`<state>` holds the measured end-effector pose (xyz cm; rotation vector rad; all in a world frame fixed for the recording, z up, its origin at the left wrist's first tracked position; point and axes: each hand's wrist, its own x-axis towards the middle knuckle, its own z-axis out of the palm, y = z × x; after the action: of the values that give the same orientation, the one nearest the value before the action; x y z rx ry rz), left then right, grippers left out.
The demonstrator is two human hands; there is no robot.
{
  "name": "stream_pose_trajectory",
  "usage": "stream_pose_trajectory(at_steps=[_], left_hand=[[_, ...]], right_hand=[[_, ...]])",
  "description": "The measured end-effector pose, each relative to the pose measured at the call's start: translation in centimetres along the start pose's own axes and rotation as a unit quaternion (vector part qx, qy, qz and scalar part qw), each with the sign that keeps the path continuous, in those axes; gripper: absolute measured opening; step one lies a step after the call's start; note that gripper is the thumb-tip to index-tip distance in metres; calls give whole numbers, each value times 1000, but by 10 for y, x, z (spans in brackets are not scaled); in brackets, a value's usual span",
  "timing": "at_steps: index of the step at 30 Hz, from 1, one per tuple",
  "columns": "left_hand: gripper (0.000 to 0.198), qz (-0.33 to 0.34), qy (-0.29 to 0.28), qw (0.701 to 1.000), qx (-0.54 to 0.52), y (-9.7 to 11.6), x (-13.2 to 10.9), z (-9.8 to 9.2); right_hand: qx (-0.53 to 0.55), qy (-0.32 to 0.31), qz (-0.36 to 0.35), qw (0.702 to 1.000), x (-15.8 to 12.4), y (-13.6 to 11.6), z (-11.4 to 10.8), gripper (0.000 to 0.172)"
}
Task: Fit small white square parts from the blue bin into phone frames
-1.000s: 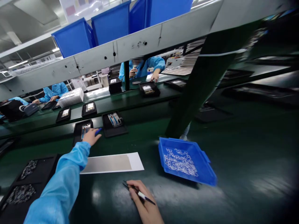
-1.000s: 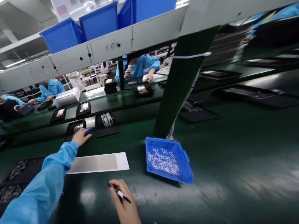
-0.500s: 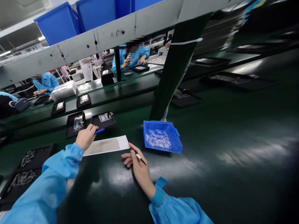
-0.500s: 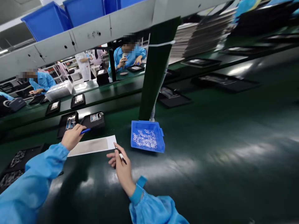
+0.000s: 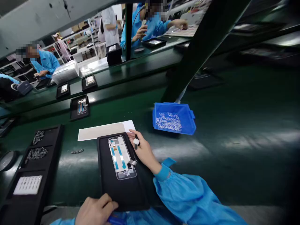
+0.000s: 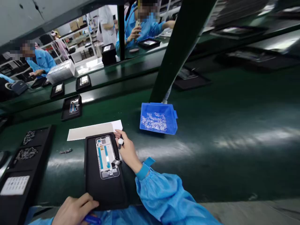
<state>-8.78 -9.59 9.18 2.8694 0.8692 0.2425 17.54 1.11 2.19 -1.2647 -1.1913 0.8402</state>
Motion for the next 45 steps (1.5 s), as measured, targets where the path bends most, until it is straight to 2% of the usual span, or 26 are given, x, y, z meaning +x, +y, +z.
stream_pose_trajectory(at_steps=[3,6,10,13,15,16,18,21,22,24,25,27,29,32,34,37,39,45], left_hand=[[30,-61,47,995,-58,-7,21,17],[26,-82,56,995,-23,-15,49,28],[28,-45,-17,999,23,-14,68,35],[29,-31,-85,996,20,-5,58,29],[32,-26,-103,994,-18,-2,46,22],[32,-32,-88,995,-45,-5,40,18],[28,-80,-6,993,-90,-19,30,11],[20,-225,151,960,-72,-64,16,4],[19,-274,184,943,-46,-82,12,4],[18,-348,210,914,2,-115,6,6],[20,-370,210,905,16,-128,4,8],[21,-388,197,900,19,-145,2,12],[16,-385,192,903,6,-153,2,17],[13,-376,199,905,-13,-154,3,20],[14,-368,208,906,-24,-152,3,20],[15,-355,219,908,-37,-151,2,21],[14,-350,222,909,-43,-151,1,23],[12,-353,215,909,-53,-152,0,27]], right_hand=[[-14,-17,1,1000,-4,-2,2,35],[-39,-21,-4,999,-5,-2,3,36],[-82,-20,-19,996,-5,-2,2,36],[-88,-20,-19,996,-6,-1,2,35],[-96,-13,-21,995,-7,1,3,35],[-102,-7,-22,995,-8,2,3,35],[-121,3,-24,992,-9,4,4,35],[-162,33,-47,985,-11,0,4,33],[-175,43,-63,982,-11,-4,4,32],[-196,39,-98,975,-10,-19,5,28],[-200,16,-114,973,-7,-29,8,25],[-189,-62,-138,970,-1,-48,18,22],[-160,-159,-141,964,8,-63,36,22],[-120,-280,-100,947,21,-70,77,30],[-113,-325,-75,936,28,-66,108,36],[-127,-341,-61,929,32,-56,146,40],[-133,-341,-61,929,31,-50,161,40],[-131,-335,-65,931,26,-41,168,39]])
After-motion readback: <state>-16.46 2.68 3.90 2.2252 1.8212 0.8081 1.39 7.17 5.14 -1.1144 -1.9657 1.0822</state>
